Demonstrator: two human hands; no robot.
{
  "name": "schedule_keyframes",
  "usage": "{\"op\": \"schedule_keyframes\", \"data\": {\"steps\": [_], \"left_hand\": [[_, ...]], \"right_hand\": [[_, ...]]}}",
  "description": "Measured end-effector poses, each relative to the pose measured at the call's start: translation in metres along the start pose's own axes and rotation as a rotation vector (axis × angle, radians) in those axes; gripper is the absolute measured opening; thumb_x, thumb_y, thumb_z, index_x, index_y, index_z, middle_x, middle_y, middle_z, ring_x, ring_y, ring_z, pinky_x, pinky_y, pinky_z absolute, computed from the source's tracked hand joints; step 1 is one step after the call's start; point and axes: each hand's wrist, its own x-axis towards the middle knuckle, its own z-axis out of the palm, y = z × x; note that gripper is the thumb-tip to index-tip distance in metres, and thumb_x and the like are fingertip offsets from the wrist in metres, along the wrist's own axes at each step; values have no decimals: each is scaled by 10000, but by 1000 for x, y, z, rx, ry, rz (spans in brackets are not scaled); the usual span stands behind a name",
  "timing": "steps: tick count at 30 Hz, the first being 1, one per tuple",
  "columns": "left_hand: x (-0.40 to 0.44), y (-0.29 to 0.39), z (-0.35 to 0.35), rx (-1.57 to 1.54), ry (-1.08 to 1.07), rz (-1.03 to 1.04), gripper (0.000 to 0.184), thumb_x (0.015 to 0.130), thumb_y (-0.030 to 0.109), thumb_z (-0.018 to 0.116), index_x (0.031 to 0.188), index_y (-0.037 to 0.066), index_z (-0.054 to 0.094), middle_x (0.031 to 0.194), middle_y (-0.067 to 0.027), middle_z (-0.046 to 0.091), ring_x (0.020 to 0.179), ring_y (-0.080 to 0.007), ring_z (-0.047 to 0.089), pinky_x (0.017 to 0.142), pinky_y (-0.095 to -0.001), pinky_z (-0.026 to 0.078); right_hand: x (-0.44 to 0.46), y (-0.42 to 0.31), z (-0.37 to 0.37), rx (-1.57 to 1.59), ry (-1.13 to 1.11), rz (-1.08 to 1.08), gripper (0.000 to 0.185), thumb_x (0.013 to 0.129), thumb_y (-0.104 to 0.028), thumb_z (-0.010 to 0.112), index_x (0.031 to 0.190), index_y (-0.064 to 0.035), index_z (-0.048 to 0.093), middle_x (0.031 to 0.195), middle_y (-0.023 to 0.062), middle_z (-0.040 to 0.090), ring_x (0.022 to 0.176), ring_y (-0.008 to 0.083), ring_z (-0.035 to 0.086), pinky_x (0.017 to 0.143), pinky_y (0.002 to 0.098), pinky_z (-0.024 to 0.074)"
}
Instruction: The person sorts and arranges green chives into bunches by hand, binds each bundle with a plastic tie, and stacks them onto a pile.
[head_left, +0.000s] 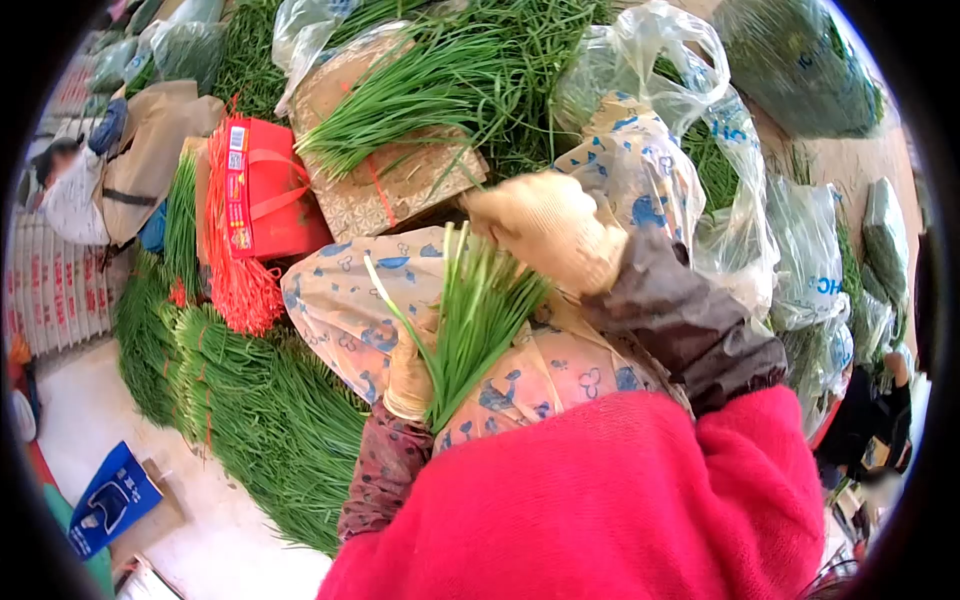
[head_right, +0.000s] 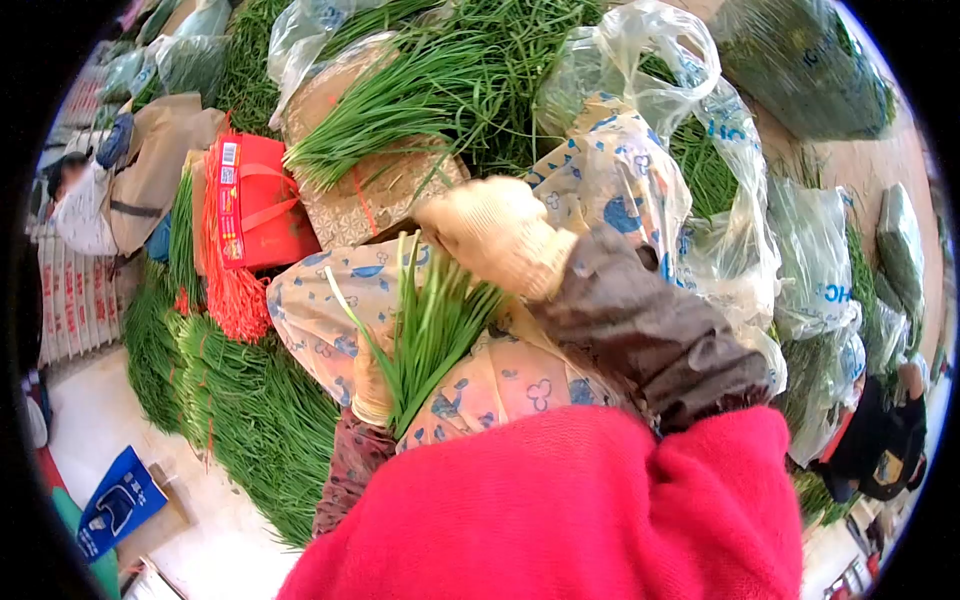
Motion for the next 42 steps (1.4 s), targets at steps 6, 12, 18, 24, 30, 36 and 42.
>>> {"op": "schedule_keyframes", "data": {"steps": [6, 12, 18, 24, 30, 36, 42], "left_hand": [[-6, -4, -26, 211, 114, 90, 619, 946, 435, 492, 1335, -46, 466, 1274, -130, 559, 1150, -235, 531, 1028, -340, 376], [-10, 6, -3, 114, 8, 119, 728, 830, 430, 682, 1341, -32, 447, 1218, -86, 583, 1060, -178, 575, 934, -316, 455], [4, 32, 14, 430, -43, -91, 656, 844, 421, 693, 1267, -41, 497, 1128, -100, 612, 952, -161, 595, 840, -295, 484], [14, 37, 11, 619, -236, -213, 582, 957, 492, 496, 1221, -23, 549, 1048, -73, 635, 931, -153, 584, 816, -284, 475], [16, 35, 18, 558, -259, -108, 586, 968, 471, 486, 1302, -11, 504, 1143, -76, 613, 1041, -153, 556, 896, -292, 456], [25, 28, -19, 751, 78, 365, 669, 948, 406, 554, 1414, -27, 346, 1350, -147, 482, 1247, -223, 447, 1037, -337, 358], [19, 68, 58, 914, 154, 983, 1016, 737, 397, 794, 1453, -42, 223, 1463, -234, 343, 1371, -320, 329, 1133, -394, 239]], "right_hand": [[49, 83, -27, 391, 459, 573, 490, 824, -339, 668, 1221, -71, 566, 1092, 169, 660, 1001, 254, 643, 863, 351, 509], [-44, 86, -9, 1098, -103, 513, 908, 827, -274, 740, 1482, -13, 168, 1450, 237, 363, 1261, 296, 459, 957, 405, 463], [-68, 20, 41, 1692, -287, 438, 1130, 655, -391, 857, 1495, -57, 179, 1396, 139, 429, 1294, 238, 411, 1072, 378, 343], [-21, -20, 16, 1891, -476, 338, 831, 684, -88, 838, 1391, -72, 402, 1145, 70, 619, 1092, 209, 590, 947, 339, 472], [2, -35, -26, 1586, -110, 377, 213, 783, -96, 726, 952, -35, 611, 853, 89, 680, 802, 182, 667, 726, 313, 546], [48, 10, -128, 1156, 602, -3, 168, 878, -93, 661, 1028, -41, 607, 848, 56, 656, 739, 162, 633, 685, 306, 547], [42, -96, -122, 272, 246, -155, 259, 818, 12, 681, 1060, -26, 596, 993, 42, 657, 853, 109, 614, 760, 245, 513]]}}
